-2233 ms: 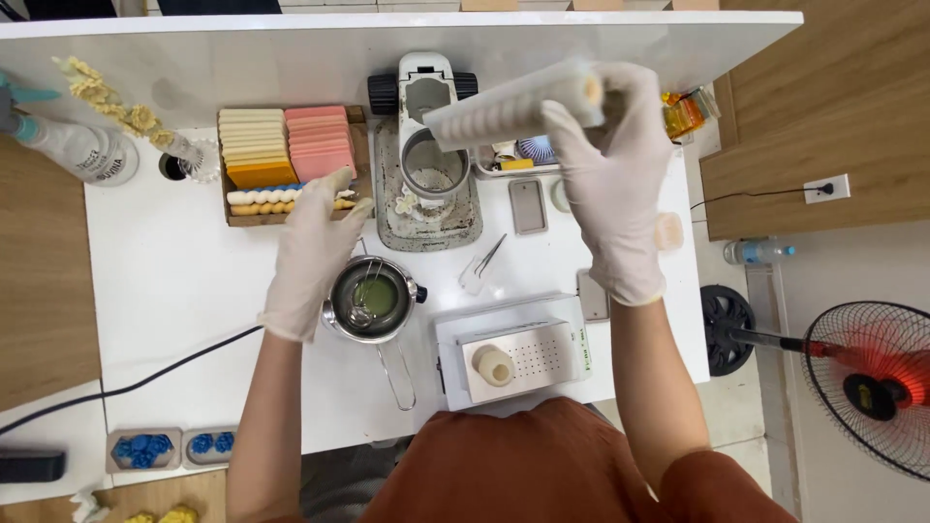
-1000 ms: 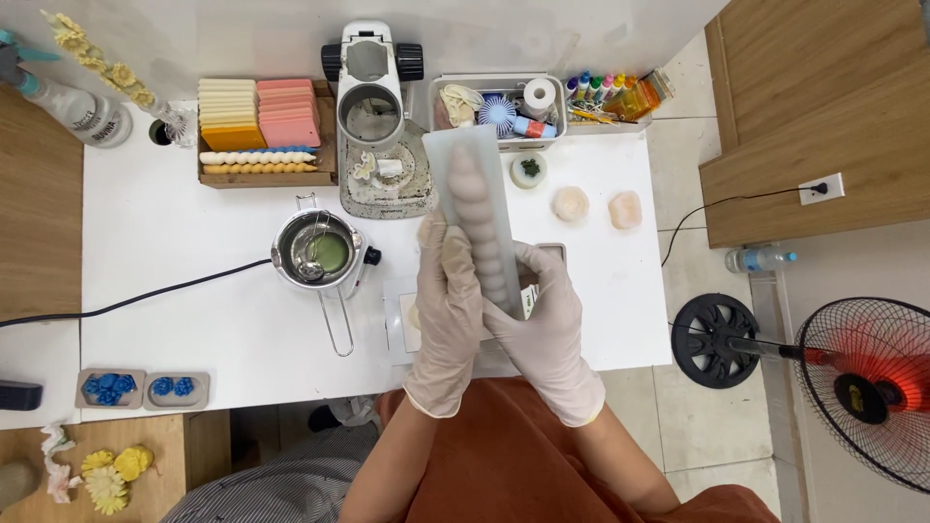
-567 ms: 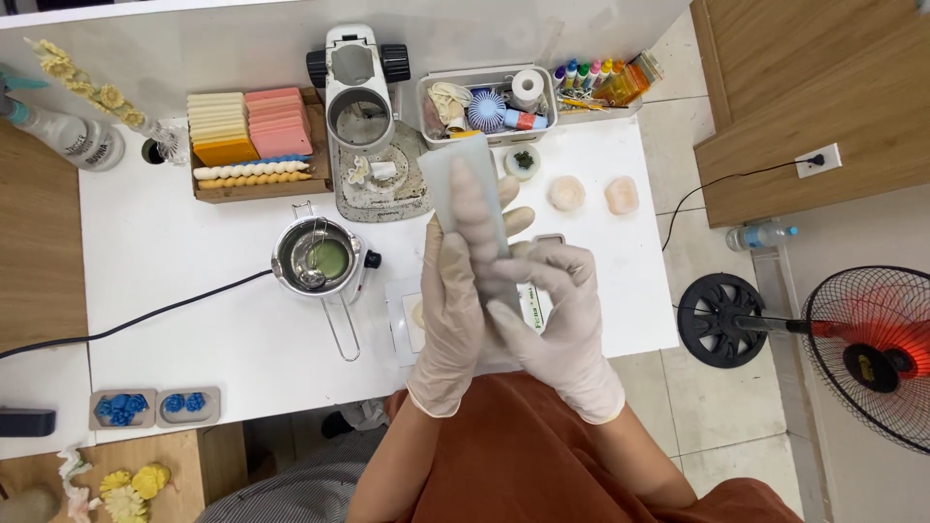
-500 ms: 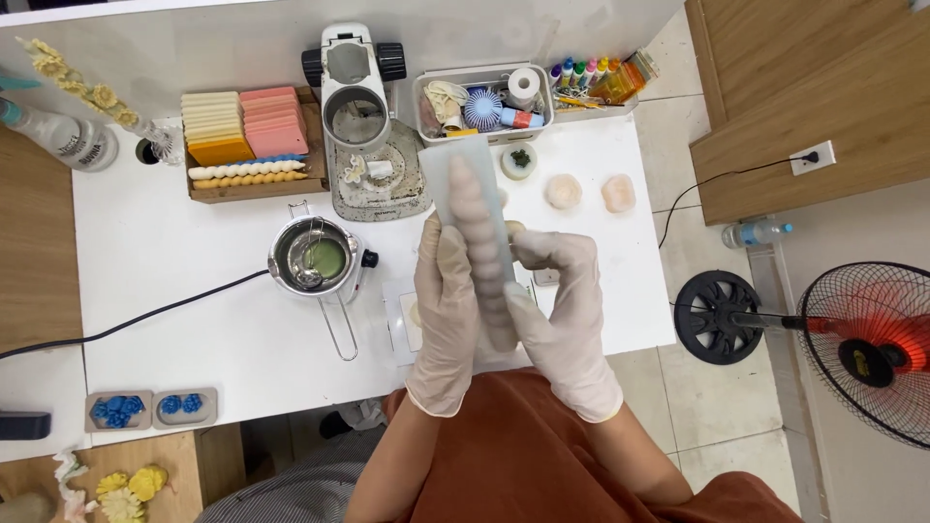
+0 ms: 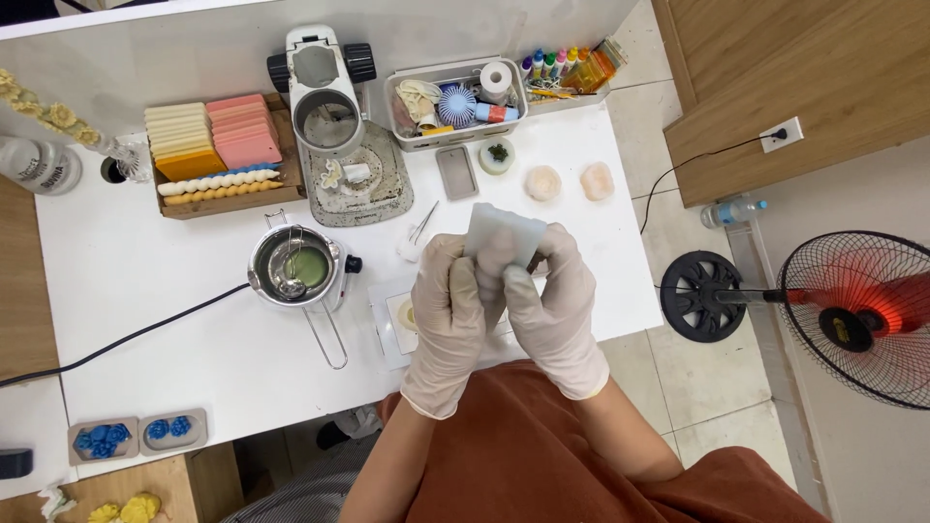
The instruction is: Removing a spiral-shaped wax candle from a silicone mold and cleaning it with tweezers.
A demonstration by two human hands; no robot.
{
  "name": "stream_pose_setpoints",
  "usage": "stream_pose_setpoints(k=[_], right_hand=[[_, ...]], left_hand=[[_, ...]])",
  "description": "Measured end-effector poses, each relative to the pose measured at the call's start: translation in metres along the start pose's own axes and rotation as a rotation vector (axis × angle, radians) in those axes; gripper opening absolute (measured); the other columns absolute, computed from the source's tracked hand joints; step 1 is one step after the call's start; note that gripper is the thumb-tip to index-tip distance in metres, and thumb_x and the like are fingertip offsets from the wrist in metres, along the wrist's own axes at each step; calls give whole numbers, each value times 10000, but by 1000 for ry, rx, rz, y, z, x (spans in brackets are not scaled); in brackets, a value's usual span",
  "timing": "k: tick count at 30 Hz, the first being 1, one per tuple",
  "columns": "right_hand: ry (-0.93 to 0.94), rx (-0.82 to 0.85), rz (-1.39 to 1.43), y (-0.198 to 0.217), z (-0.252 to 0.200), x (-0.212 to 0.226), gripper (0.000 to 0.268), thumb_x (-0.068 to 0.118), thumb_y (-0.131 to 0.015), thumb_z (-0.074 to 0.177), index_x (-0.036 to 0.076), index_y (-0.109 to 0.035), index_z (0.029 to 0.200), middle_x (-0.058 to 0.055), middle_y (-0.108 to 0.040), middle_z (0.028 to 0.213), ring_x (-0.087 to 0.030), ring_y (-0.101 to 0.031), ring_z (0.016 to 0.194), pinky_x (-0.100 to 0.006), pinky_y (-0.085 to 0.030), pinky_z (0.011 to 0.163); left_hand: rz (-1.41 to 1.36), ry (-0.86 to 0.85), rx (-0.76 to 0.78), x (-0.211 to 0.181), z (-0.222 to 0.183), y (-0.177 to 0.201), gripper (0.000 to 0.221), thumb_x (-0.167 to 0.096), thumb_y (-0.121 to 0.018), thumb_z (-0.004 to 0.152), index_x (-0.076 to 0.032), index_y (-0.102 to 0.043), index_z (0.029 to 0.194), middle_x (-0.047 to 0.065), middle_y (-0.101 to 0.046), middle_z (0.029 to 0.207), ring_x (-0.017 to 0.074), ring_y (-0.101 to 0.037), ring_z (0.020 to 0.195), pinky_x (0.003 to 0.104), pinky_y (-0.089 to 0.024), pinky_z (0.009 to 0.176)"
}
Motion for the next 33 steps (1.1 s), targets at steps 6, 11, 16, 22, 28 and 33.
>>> stream_pose_setpoints(k=[6, 11, 16, 22, 28, 33], right_hand=[[-269, 31, 94, -9, 19, -9, 381, 390, -462, 1096, 29, -559, 1020, -31, -702, 861, -68, -652, 785, -222, -549, 713], [-234, 48, 161, -13, 18, -23, 365, 355, -428, 1150, 27, -553, 1052, -19, -621, 894, -59, -545, 832, -217, -498, 750], [-312, 99, 282, -23, 18, -39, 339, 334, -400, 1163, 58, -553, 1041, 45, -501, 845, -37, -420, 764, -205, -398, 674], [-571, 155, 472, -37, 14, -69, 305, 294, -427, 1136, 77, -491, 931, 53, -458, 778, -44, -395, 689, -229, -384, 575], [-542, 175, 27, -33, 22, -56, 340, 282, -519, 1073, 29, -499, 847, 1, -429, 690, -78, -374, 673, -268, -397, 563], [-620, 131, 581, -36, -1, -81, 385, 330, -416, 1143, 67, -522, 882, 54, -455, 770, -61, -383, 715, -236, -341, 621]], left_hand=[[104, 142, -26, 11, 9, -5, 253, -204, -499, 1109, 1, -621, 1192, 59, -663, 1063, 148, -640, 939, 291, -531, 843], [-100, 449, 8, 22, 11, -8, 285, -256, -499, 1095, -27, -655, 1160, 1, -665, 971, 77, -597, 859, 237, -531, 763], [-196, 615, 47, 27, 9, -8, 304, -306, -476, 1104, -51, -634, 1060, -32, -602, 859, 41, -526, 743, 204, -492, 646], [-286, 780, 49, 49, 3, -9, 317, -332, -449, 1101, -66, -603, 1021, -39, -549, 804, 51, -478, 677, 213, -445, 580], [77, 603, 103, 49, 4, 0, 364, -381, -434, 1071, -56, -596, 1105, 5, -630, 840, 78, -570, 731, 243, -515, 648], [99, 659, 217, 52, -7, -2, 449, -458, -406, 1064, -65, -599, 1161, 13, -637, 832, 94, -584, 738, 264, -527, 671]])
Point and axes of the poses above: each hand's wrist, its own z-axis towards the middle knuckle, its own y-axis out of the back of the hand, x = y × z, the point moved 7 cm from there along z, towards the middle knuckle
